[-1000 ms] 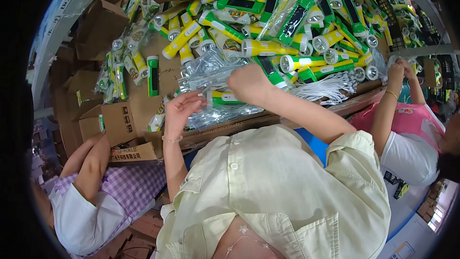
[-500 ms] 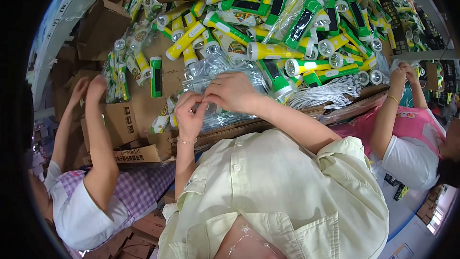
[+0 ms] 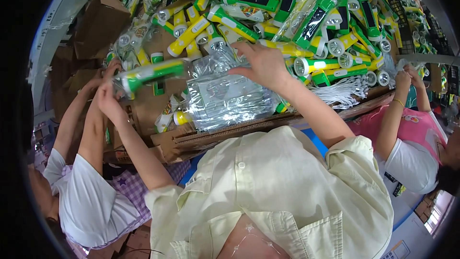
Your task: Packaging flashlights into plastic bags at an assembly line.
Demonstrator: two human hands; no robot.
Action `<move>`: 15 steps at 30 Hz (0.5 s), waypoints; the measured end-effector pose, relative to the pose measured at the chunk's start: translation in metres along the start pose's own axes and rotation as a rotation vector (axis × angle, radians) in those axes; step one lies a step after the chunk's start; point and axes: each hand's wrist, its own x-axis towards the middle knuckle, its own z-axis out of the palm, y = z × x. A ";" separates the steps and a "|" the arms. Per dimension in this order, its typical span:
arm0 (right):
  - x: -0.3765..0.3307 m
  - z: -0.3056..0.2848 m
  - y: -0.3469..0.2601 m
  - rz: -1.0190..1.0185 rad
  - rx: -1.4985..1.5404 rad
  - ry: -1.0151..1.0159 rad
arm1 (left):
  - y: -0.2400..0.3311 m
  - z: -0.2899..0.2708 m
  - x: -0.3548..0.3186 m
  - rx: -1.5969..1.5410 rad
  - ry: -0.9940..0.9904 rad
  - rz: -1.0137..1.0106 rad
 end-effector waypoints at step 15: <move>-0.014 0.069 0.000 -0.156 -0.061 0.001 | -0.002 0.119 -0.080 0.452 -0.819 0.650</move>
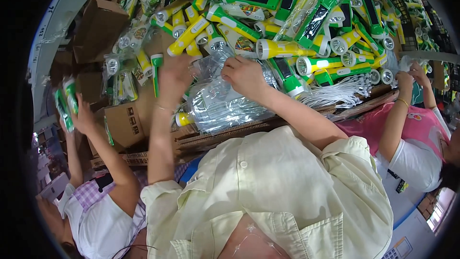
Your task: Packaging flashlights into plastic bags at an assembly line.
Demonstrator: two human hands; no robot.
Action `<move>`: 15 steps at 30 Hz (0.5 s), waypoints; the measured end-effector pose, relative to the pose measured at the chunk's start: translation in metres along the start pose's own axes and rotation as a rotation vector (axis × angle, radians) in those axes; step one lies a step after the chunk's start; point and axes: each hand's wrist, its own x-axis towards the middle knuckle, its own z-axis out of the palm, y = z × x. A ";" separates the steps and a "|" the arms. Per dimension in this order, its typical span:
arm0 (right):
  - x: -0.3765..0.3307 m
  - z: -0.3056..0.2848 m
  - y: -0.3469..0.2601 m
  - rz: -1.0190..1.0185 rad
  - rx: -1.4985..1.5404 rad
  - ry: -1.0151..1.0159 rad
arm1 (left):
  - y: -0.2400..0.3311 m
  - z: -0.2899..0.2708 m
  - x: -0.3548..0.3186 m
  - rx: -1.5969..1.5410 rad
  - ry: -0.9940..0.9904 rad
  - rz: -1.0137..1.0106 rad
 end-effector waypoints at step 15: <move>-0.022 -0.032 -0.008 -0.011 0.316 0.085 | 0.087 0.024 -0.034 0.034 -0.106 -0.113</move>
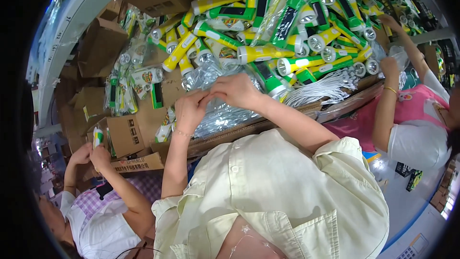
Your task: Packaging flashlights into plastic bags at an assembly line.
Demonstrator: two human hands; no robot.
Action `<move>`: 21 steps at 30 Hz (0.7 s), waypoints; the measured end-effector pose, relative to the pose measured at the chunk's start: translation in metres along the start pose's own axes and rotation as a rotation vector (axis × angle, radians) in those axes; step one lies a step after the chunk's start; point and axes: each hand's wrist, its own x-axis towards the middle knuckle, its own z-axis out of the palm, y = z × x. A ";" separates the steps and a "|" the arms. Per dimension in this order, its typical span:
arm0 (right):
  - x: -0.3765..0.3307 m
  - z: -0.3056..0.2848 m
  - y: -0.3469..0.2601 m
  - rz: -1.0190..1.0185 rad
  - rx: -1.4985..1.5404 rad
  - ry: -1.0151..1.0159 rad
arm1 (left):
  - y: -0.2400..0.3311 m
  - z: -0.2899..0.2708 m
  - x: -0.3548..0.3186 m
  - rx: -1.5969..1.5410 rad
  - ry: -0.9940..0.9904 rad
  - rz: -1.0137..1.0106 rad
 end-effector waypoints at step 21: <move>-0.011 -0.029 -0.029 -0.200 -0.228 -0.299 | 0.011 -0.041 -0.043 0.027 0.107 -0.100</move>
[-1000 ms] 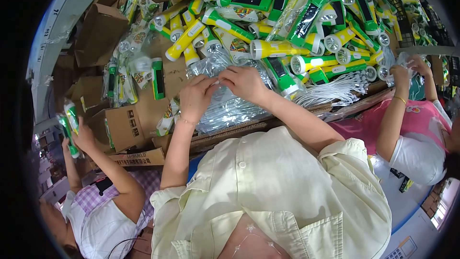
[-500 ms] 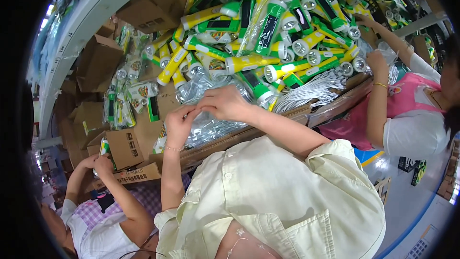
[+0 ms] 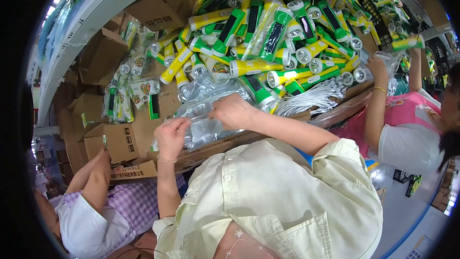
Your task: Packaging flashlights into plastic bags at an assembly line.
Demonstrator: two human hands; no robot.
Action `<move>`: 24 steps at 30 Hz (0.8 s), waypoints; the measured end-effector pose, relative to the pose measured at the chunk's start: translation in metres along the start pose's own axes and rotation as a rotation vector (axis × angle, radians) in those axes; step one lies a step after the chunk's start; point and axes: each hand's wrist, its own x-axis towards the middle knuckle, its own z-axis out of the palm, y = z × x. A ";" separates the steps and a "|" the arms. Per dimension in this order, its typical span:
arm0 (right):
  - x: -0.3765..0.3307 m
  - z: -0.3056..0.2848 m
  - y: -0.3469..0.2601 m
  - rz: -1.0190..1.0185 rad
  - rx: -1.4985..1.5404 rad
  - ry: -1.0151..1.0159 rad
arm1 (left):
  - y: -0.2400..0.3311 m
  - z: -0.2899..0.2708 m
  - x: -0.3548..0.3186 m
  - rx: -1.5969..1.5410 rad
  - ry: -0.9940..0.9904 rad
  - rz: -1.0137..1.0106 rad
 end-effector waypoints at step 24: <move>0.134 -0.094 0.174 0.151 -0.637 -0.435 | -0.029 0.011 0.015 -0.144 -0.104 -0.583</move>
